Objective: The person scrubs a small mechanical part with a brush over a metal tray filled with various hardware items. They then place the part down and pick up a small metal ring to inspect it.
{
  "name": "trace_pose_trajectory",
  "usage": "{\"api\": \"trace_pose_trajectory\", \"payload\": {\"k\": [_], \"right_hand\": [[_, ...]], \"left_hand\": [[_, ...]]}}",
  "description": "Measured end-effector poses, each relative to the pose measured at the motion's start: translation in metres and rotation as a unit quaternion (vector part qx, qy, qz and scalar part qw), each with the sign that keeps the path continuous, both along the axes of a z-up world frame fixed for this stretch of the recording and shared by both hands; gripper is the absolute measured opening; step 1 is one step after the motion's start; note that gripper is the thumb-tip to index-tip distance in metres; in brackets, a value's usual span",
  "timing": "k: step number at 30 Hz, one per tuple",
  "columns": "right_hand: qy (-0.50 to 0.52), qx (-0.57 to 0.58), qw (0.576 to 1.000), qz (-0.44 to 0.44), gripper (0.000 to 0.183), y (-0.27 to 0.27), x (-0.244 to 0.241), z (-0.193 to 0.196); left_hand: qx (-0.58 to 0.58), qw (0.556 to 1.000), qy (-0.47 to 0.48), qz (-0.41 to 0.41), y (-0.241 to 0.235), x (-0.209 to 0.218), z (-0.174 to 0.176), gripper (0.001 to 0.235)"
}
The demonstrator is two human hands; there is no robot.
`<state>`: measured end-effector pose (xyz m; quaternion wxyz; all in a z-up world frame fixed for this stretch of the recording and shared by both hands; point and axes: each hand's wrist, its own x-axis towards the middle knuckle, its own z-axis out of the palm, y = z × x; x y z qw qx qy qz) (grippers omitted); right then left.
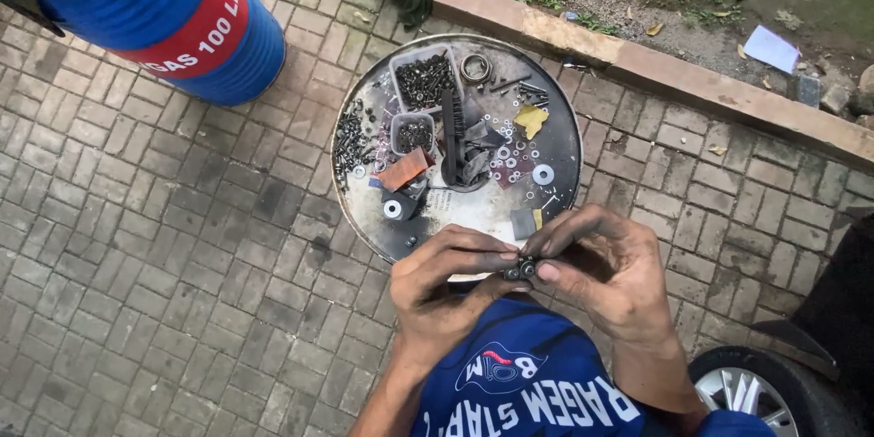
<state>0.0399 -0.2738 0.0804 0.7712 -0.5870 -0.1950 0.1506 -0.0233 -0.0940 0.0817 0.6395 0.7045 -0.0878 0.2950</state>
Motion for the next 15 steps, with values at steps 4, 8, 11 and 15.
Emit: {"api": "trace_pose_trajectory", "payload": {"k": [4, 8, 11, 15], "right_hand": [[0.003, 0.005, 1.0, -0.003, 0.019, -0.001, -0.001, -0.003], [0.009, 0.03, 0.999, 0.014, 0.024, -0.003, 0.001, -0.01], [-0.006, 0.02, 1.0, 0.024, 0.022, -0.005, 0.003, -0.017], [0.007, -0.002, 1.0, 0.008, 0.022, -0.003, 0.004, -0.018]], "left_hand": [[-0.015, 1.0, -0.01, -0.011, -0.002, -0.001, -0.003, 0.021], [-0.034, 0.999, -0.03, -0.016, -0.005, -0.002, -0.016, 0.022], [-0.062, 0.997, -0.035, -0.023, -0.008, -0.001, -0.032, 0.026], [-0.072, 0.997, -0.024, -0.016, -0.009, 0.002, -0.031, 0.024]]}}
